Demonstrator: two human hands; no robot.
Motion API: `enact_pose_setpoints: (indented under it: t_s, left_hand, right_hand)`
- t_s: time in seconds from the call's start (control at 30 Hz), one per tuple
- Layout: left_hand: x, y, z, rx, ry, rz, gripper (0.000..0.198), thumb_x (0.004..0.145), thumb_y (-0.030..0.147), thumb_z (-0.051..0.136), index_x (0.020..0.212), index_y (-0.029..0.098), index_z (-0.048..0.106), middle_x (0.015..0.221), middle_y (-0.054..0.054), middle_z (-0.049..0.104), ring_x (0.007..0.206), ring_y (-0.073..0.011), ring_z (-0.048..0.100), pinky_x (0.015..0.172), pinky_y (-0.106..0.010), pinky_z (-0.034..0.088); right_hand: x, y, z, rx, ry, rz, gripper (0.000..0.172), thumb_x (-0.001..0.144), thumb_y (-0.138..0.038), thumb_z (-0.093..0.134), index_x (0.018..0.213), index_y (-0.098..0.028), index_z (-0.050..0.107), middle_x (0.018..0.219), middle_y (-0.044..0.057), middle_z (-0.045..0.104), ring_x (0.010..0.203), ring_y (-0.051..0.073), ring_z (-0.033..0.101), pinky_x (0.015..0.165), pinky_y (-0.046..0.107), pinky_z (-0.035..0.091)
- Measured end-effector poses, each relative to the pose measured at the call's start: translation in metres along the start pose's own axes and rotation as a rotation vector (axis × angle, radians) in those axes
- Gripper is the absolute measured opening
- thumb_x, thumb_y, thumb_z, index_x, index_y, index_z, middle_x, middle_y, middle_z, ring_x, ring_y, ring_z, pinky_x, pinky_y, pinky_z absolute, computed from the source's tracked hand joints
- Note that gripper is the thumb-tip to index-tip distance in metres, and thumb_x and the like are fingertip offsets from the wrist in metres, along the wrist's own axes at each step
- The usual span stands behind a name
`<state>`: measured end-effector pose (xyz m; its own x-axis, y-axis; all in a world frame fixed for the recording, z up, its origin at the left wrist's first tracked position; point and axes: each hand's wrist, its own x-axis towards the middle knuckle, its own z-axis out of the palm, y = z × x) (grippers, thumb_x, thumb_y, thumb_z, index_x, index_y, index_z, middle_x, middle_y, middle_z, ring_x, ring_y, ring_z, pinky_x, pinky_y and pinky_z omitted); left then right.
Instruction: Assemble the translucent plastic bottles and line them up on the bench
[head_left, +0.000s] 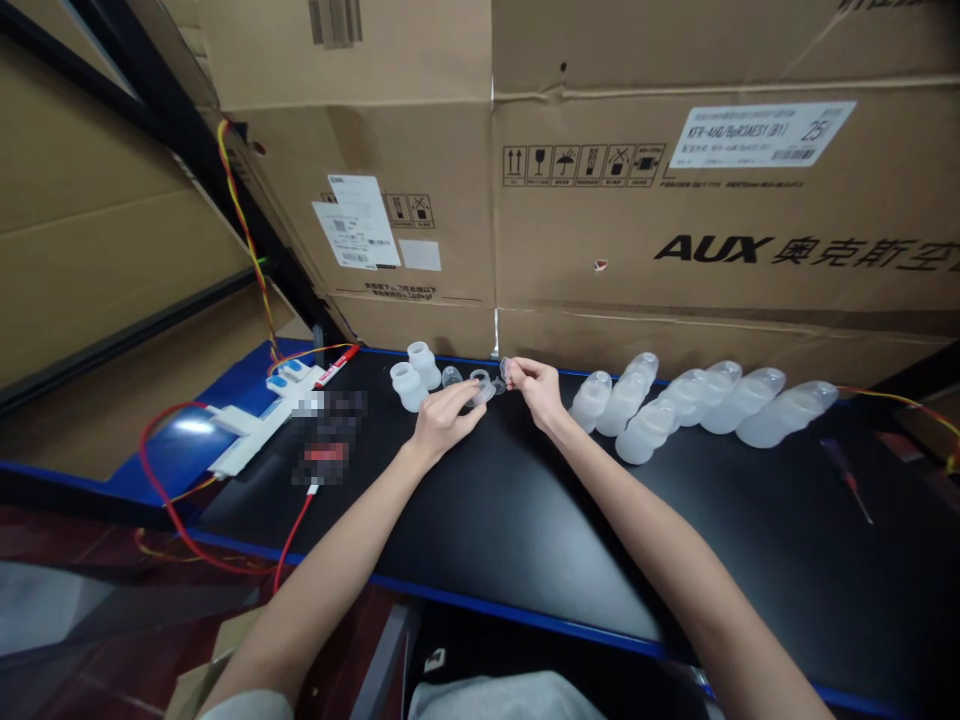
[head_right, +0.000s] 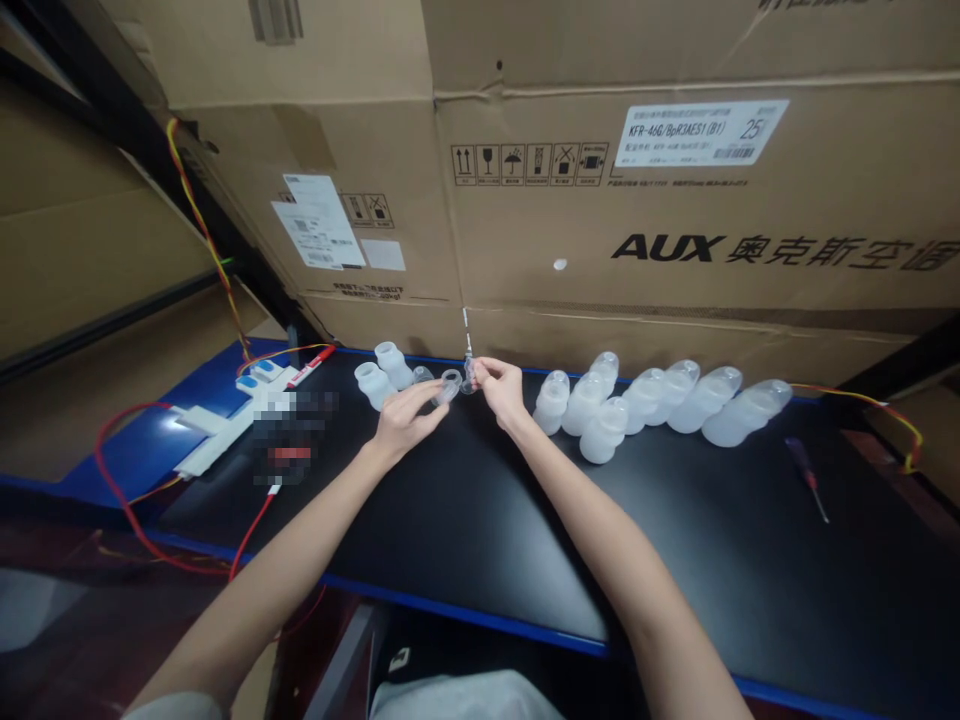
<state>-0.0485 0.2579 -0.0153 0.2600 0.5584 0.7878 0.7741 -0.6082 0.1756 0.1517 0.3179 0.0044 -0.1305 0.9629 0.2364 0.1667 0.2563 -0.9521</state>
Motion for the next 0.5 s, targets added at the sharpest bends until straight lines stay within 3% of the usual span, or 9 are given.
enact_pose_setpoints:
  t_s: [0.07, 0.2, 0.33, 0.5]
  left_hand:
    - [0.001, 0.002, 0.0, 0.046, -0.028, 0.003, 0.016, 0.102, 0.025, 0.065, 0.108, 0.022, 0.079, 0.119, -0.009, 0.082, 0.115, -0.0269, 0.078, 0.104, -0.046, 0.065]
    - [0.006, 0.005, 0.001, 0.194, -0.148, 0.006, 0.013, 0.099, 0.023, 0.066, 0.095, 0.023, 0.078, 0.124, -0.01, 0.079, 0.122, -0.0325, 0.07, 0.115, -0.057, 0.052]
    - [0.011, 0.006, 0.0, 0.199, -0.287, 0.039, 0.015, 0.091, 0.023, 0.07, 0.103, 0.022, 0.079, 0.13, -0.014, 0.073, 0.124, -0.0343, 0.065, 0.117, -0.059, 0.047]
    - [0.011, 0.006, -0.011, 0.112, -0.422, 0.061, 0.03, 0.088, 0.041, 0.077, 0.114, 0.027, 0.08, 0.144, -0.013, 0.066, 0.139, -0.0368, 0.057, 0.127, -0.063, 0.035]
  right_hand:
    - [0.002, -0.001, -0.011, -0.18, 0.003, -0.022, 0.03, 0.099, -0.035, 0.06, 0.11, -0.014, 0.079, 0.102, 0.012, 0.079, 0.09, 0.024, 0.074, 0.089, 0.035, 0.058]
    - [0.002, -0.007, -0.028, -0.776, -0.171, -0.073, 0.024, 0.098, -0.02, 0.065, 0.116, -0.018, 0.08, 0.118, 0.013, 0.079, 0.106, 0.024, 0.074, 0.096, 0.03, 0.053]
    - [-0.002, -0.015, -0.032, -0.879, -0.262, -0.046, 0.019, 0.097, -0.021, 0.069, 0.112, -0.018, 0.081, 0.114, 0.013, 0.08, 0.108, 0.026, 0.075, 0.09, 0.029, 0.052]
    - [-0.006, -0.018, -0.027, -0.944, -0.349, -0.044, 0.018, 0.098, -0.026, 0.07, 0.112, -0.023, 0.081, 0.108, 0.01, 0.082, 0.106, 0.028, 0.076, 0.087, 0.031, 0.052]
